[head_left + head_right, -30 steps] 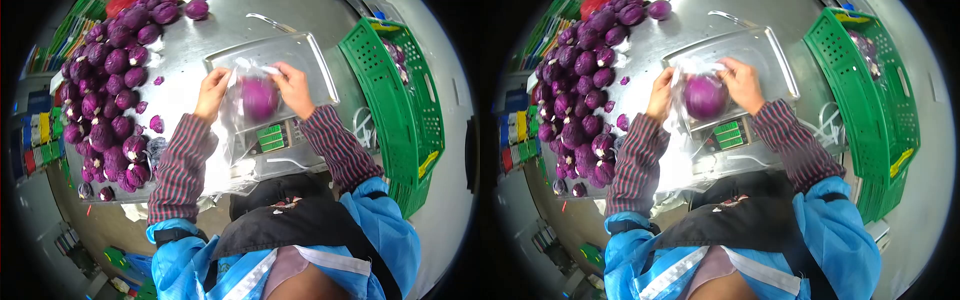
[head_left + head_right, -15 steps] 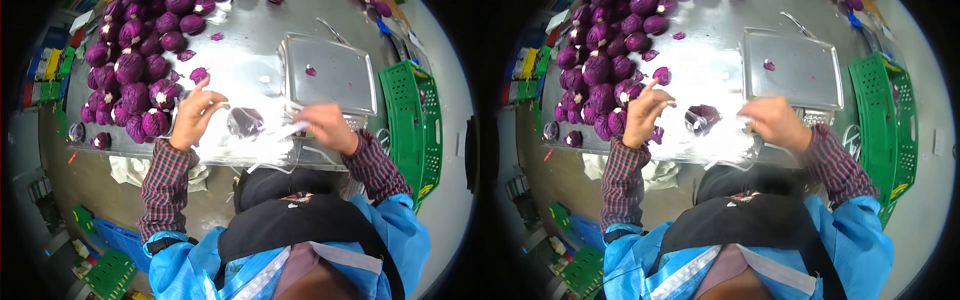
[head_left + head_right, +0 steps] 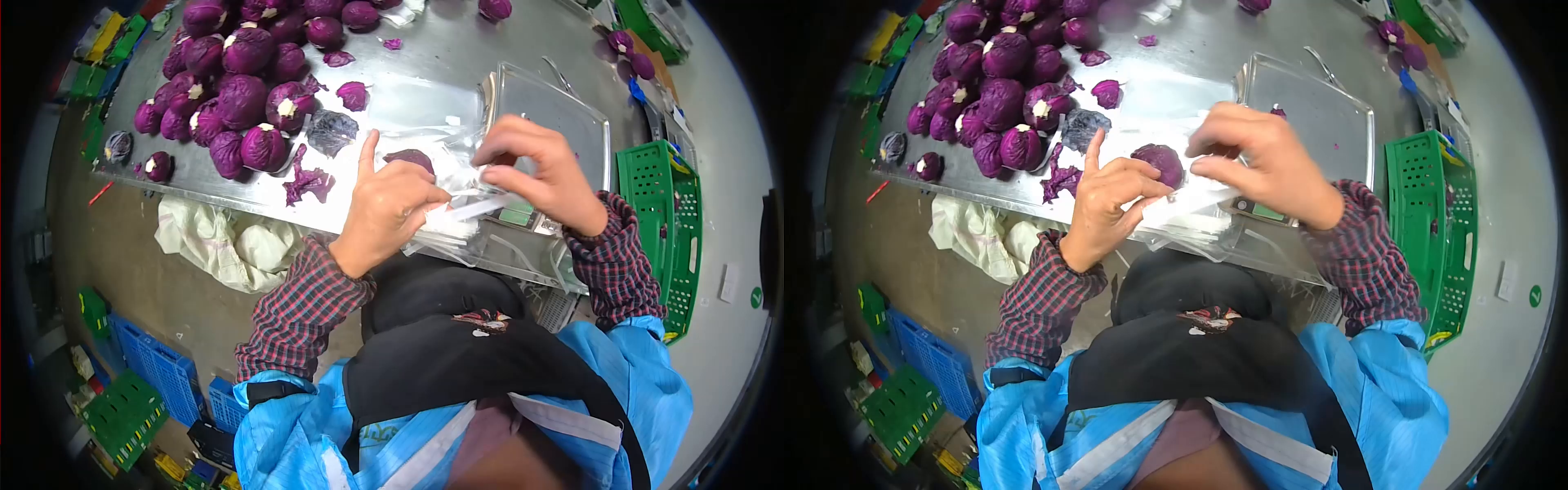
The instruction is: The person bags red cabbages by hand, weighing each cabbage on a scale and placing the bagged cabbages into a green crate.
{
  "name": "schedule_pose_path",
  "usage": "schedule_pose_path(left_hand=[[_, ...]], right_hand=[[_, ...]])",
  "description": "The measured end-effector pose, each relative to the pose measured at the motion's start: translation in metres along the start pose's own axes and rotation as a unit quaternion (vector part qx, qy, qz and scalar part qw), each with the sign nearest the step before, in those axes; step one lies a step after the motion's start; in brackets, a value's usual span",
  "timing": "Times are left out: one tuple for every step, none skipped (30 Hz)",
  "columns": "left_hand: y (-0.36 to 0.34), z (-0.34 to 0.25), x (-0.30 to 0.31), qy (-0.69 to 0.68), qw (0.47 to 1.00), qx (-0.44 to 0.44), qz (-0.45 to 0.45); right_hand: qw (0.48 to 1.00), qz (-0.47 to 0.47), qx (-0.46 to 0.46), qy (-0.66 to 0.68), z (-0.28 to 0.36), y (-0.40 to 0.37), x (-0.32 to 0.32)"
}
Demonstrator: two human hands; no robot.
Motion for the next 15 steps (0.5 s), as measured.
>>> schedule_pose_path(left_hand=[[-0.001, -0.002, -0.001, 0.010, 1.000, 0.012, 0.017], [-0.002, -0.002, 0.000, 0.004, 0.999, 0.041, 0.029], [-0.003, -0.004, 0.001, 0.006, 0.999, 0.042, 0.032], [-0.004, -0.005, 0.002, 0.015, 0.997, 0.060, 0.036], [-0.005, -0.006, 0.000, 0.023, 0.996, 0.078, 0.039], [-0.008, -0.005, -0.001, -0.014, 0.994, 0.106, 0.031], [-0.009, -0.008, -0.002, -0.013, 0.994, 0.106, 0.030], [-0.009, -0.010, -0.002, -0.001, 0.993, 0.115, 0.027], [-0.009, -0.011, -0.002, 0.010, 0.992, 0.121, 0.026], [-0.008, -0.013, -0.004, 0.010, 0.992, 0.119, 0.027], [-0.008, -0.016, -0.004, 0.020, 0.993, 0.111, 0.025], [-0.008, -0.017, -0.003, 0.031, 0.994, 0.103, 0.023], [-0.008, -0.019, -0.001, 0.030, 0.994, 0.101, 0.024], [-0.008, -0.023, 0.002, 0.049, 0.994, 0.092, 0.038], [-0.010, -0.024, 0.004, 0.068, 0.993, 0.084, 0.051]], right_hand=[[1.000, 0.017, 0.015, -0.013, 0.007, 0.007, -0.006], [0.993, 0.057, 0.092, -0.048, 0.017, 0.009, -0.019], [0.993, 0.055, 0.093, -0.044, 0.018, 0.010, -0.028], [0.985, 0.043, 0.141, -0.093, 0.024, 0.008, -0.036], [0.971, 0.031, 0.189, -0.142, 0.030, 0.004, -0.043], [0.959, 0.007, 0.229, -0.164, 0.038, 0.002, -0.043], [0.959, 0.008, 0.231, -0.164, 0.038, 0.001, -0.045], [0.948, 0.004, 0.254, -0.193, 0.039, -0.002, -0.049], [0.935, -0.001, 0.276, -0.222, 0.039, -0.005, -0.053], [0.935, -0.004, 0.275, -0.223, 0.038, -0.006, -0.054], [0.942, -0.007, 0.277, -0.188, 0.036, -0.006, -0.054], [0.948, -0.010, 0.279, -0.153, 0.036, -0.008, -0.053], [0.948, -0.012, 0.278, -0.154, 0.041, -0.011, -0.042], [0.978, 0.075, 0.192, -0.017, 0.040, -0.014, -0.026], [0.974, 0.161, 0.100, 0.121, 0.035, -0.022, -0.015]])
Point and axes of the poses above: each hand's wrist, its own y-axis towards the middle knuckle, its own x-axis out of the back of the hand, z = x × y, the point moved 6 cm from there along y, towards the middle knuckle, and after that the axes turned 3 degrees about -x, right-handed, at the moved point
